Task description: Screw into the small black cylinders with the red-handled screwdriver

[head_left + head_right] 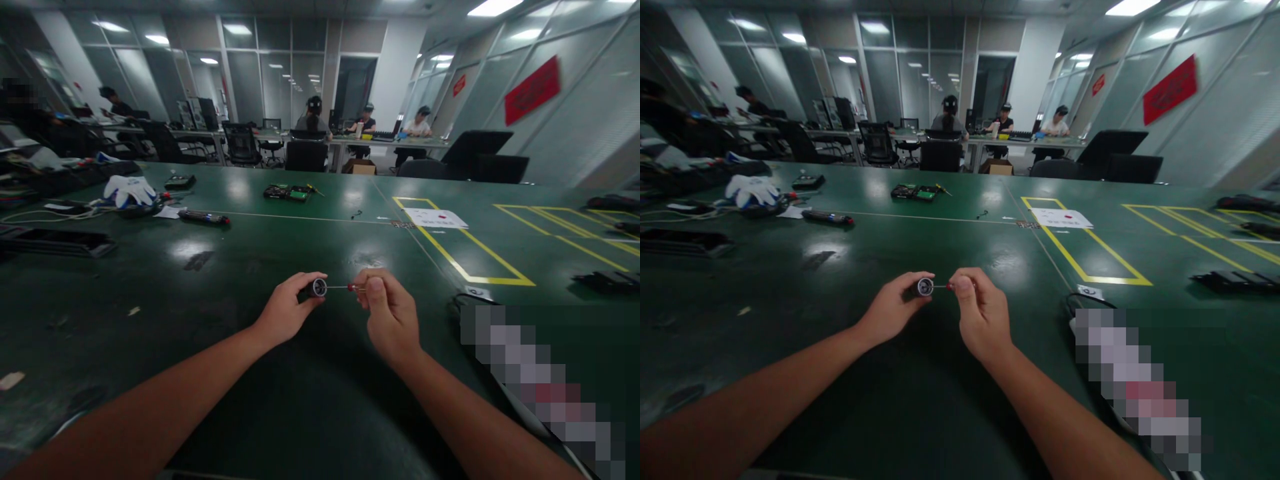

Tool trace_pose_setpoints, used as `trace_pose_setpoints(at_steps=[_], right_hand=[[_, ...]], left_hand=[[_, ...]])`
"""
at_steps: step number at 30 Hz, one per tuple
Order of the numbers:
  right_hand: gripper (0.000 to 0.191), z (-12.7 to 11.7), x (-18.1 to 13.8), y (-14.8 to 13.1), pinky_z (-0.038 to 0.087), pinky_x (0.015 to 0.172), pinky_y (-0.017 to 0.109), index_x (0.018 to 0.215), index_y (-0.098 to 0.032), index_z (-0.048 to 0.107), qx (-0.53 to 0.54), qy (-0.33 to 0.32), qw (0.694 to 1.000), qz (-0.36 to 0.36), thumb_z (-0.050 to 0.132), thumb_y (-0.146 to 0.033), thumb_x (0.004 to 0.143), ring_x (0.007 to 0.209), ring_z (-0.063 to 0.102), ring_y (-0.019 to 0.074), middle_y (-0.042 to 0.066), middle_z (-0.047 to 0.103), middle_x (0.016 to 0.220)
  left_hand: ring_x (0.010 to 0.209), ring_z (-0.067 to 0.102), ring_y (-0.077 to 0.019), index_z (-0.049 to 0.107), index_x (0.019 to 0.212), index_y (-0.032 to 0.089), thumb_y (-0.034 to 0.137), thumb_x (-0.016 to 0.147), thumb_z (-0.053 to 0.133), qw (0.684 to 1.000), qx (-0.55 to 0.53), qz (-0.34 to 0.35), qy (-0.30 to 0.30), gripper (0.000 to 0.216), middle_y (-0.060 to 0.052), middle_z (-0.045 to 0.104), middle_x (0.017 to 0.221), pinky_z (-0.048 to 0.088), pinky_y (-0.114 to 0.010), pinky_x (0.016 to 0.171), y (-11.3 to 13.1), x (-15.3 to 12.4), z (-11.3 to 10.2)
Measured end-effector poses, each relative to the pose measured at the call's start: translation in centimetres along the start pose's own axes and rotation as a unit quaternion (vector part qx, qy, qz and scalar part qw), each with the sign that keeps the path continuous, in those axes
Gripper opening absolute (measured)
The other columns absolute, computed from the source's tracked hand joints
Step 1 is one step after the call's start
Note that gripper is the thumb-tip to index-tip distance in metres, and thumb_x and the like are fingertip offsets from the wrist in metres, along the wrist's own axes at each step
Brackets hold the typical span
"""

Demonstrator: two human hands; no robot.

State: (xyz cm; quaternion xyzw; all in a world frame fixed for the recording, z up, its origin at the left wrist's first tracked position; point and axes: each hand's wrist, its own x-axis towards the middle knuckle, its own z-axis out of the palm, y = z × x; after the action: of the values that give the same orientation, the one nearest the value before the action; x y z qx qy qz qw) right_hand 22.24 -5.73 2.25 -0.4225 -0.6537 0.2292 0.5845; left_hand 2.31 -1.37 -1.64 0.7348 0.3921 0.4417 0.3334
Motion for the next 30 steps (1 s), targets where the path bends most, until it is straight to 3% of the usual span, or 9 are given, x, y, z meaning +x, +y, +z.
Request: trace_pose_setpoints(at_steps=[2,6,13,18,22,26,30], right_hand=[[0.031,0.0,0.1,-0.1,0.042,0.060,0.030,0.090,-0.023,0.068,-0.019,0.006,1.000,0.010,0.049,-0.043,0.104,0.063,0.053,0.0148,0.000,0.062,0.073],[0.020,0.3,0.4,0.0,0.049,0.067,0.031,0.104,-0.024,0.068,0.015,0.037,0.998,0.043,0.056,-0.039,0.100,0.071,0.062,0.0169,0.000,0.068,0.080],[0.028,0.7,1.2,1.6,0.054,0.072,0.035,0.097,-0.021,0.068,0.056,0.061,0.991,0.105,0.058,-0.048,0.098,0.073,0.065,0.0181,0.003,0.069,0.080],[0.035,0.2,2.4,3.7,0.055,0.066,0.036,0.086,-0.021,0.064,0.258,0.063,0.932,0.247,0.068,-0.056,0.087,0.060,0.057,0.0156,-0.001,0.060,0.069],[0.035,0.5,2.3,4.0,0.054,0.067,0.034,0.090,-0.021,0.065,0.208,0.105,0.950,0.207,0.068,-0.055,0.088,0.066,0.061,0.0155,0.000,0.064,0.075],[0.034,0.9,1.6,3.0,0.054,0.071,0.035,0.098,-0.020,0.065,0.100,0.072,0.982,0.140,0.059,-0.054,0.095,0.071,0.065,0.0170,0.002,0.068,0.080],[0.030,0.8,1.4,2.2,0.054,0.072,0.035,0.100,-0.021,0.064,0.054,0.045,0.992,0.102,0.057,-0.049,0.098,0.072,0.066,0.0176,0.003,0.070,0.082]], left_hand=[[0.119,0.062,-0.0222,0.068,0.125,0.027,0.016,0.088,0.069,1.000,0.005,-0.004,-0.001,0.039,-0.004,0.068,0.124,0.044,-0.041,0.109,-0.1,0.0,-0.1],[0.121,0.061,-0.0225,0.067,0.128,0.028,0.017,0.089,0.069,1.000,0.014,-0.018,0.011,0.040,-0.004,0.067,0.128,0.043,-0.041,0.110,-0.4,0.1,-0.2],[0.118,0.062,-0.0226,0.068,0.126,0.024,0.013,0.088,0.068,0.999,0.043,-0.001,-0.014,0.039,-0.006,0.069,0.123,0.046,-0.041,0.108,0.3,0.2,-0.5],[0.116,0.063,-0.0216,0.070,0.122,0.023,0.016,0.090,0.067,0.995,0.072,0.047,-0.045,0.032,-0.006,0.069,0.123,0.047,-0.040,0.107,0.3,0.7,-1.4],[0.114,0.064,-0.0220,0.070,0.121,0.023,0.014,0.088,0.068,0.997,0.069,0.018,-0.031,0.034,-0.006,0.070,0.121,0.048,-0.041,0.105,0.1,0.9,-1.6],[0.115,0.064,-0.0226,0.070,0.122,0.024,0.014,0.086,0.071,0.998,0.058,0.012,-0.026,0.037,-0.005,0.070,0.121,0.047,-0.041,0.106,0.1,0.7,-1.4],[0.115,0.064,-0.0232,0.069,0.124,0.025,0.017,0.086,0.073,0.998,0.053,-0.011,-0.010,0.040,-0.005,0.070,0.123,0.048,-0.042,0.105,0.1,0.6,-1.3]])
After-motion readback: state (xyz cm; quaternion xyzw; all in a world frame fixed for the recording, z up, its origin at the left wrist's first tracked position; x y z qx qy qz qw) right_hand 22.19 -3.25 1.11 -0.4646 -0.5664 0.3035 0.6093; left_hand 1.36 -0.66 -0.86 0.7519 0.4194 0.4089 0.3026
